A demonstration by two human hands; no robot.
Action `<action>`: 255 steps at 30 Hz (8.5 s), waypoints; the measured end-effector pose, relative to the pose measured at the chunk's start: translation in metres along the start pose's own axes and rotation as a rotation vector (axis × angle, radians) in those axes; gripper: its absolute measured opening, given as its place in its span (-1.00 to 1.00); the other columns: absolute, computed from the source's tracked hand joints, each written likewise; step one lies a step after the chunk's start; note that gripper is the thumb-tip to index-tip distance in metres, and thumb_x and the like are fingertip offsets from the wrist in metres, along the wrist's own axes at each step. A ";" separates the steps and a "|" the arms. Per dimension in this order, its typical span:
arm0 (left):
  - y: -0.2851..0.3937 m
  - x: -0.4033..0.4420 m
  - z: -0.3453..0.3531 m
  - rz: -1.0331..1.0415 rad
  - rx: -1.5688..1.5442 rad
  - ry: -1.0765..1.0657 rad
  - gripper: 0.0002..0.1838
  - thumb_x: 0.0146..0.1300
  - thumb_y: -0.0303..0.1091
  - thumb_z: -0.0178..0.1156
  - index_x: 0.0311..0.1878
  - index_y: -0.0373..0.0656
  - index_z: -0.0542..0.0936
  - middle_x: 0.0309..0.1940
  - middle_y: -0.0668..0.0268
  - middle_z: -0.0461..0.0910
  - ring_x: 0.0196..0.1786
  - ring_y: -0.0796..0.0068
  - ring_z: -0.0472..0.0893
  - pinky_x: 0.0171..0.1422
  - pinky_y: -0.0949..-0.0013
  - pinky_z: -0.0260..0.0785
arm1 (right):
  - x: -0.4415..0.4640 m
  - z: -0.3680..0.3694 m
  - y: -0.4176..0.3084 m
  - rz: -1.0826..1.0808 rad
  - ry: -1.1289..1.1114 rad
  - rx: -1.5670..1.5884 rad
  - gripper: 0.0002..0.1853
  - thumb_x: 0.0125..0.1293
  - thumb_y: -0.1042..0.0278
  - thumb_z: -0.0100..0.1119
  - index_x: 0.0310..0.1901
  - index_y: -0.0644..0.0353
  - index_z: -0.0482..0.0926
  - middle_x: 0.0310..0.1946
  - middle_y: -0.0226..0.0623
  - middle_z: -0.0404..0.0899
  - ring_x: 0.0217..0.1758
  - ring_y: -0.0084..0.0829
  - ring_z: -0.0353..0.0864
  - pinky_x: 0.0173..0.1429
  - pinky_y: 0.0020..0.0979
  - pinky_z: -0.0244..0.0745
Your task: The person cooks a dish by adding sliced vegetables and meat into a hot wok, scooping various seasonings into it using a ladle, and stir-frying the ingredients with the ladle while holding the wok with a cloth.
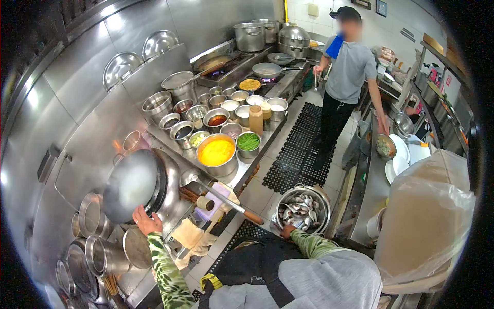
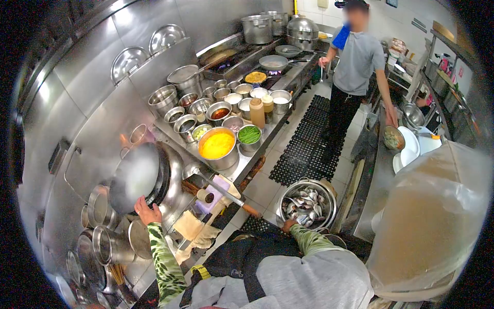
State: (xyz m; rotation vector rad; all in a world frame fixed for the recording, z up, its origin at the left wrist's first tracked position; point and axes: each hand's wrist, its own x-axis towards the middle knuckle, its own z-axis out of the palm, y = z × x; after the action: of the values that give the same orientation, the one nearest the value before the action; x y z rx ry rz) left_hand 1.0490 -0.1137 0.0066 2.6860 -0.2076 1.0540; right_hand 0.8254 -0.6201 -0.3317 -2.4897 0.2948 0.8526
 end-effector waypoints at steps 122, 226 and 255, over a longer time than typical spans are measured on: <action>-0.002 -0.133 -0.040 -0.839 0.267 -0.583 -0.12 0.06 -0.12 0.29 0.43 -0.15 0.15 0.45 -0.09 0.06 0.48 -0.11 0.12 0.47 -0.03 0.06 | 0.139 0.032 0.048 -0.404 -0.051 -0.466 -0.55 0.26 -0.01 0.05 -0.04 0.21 0.58 -0.23 -0.04 0.65 -0.20 -0.04 0.64 -0.11 -0.03 0.54; 0.099 -0.034 -0.148 -0.388 -1.813 -1.069 -0.44 0.16 -0.38 0.30 0.22 -0.30 0.38 -0.10 0.13 0.62 -0.07 0.34 0.66 0.02 0.29 0.53 | -0.213 -0.208 -0.312 -0.794 0.150 0.696 -0.73 0.21 0.32 0.41 -0.49 0.22 0.50 -0.65 -0.54 0.43 -0.56 -0.72 0.32 -0.49 -0.55 0.24; 0.172 -0.214 -0.214 -0.878 -0.963 0.294 -0.48 0.10 -0.20 0.38 0.07 -0.25 0.47 -0.21 0.26 0.61 -0.13 0.47 0.58 -0.01 0.35 0.44 | -0.150 -0.121 -0.474 -1.547 -0.873 -0.516 -0.80 0.14 0.38 0.20 -0.38 0.40 0.58 -0.65 -0.06 0.54 -0.63 -0.32 0.52 -0.50 -0.27 0.33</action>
State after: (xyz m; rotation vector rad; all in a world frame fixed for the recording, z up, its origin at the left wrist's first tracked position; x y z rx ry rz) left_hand 0.7163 -0.2101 0.0423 1.4623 0.3946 0.7384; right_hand 0.9358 -0.2686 0.0237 -1.5645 -1.9791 1.1016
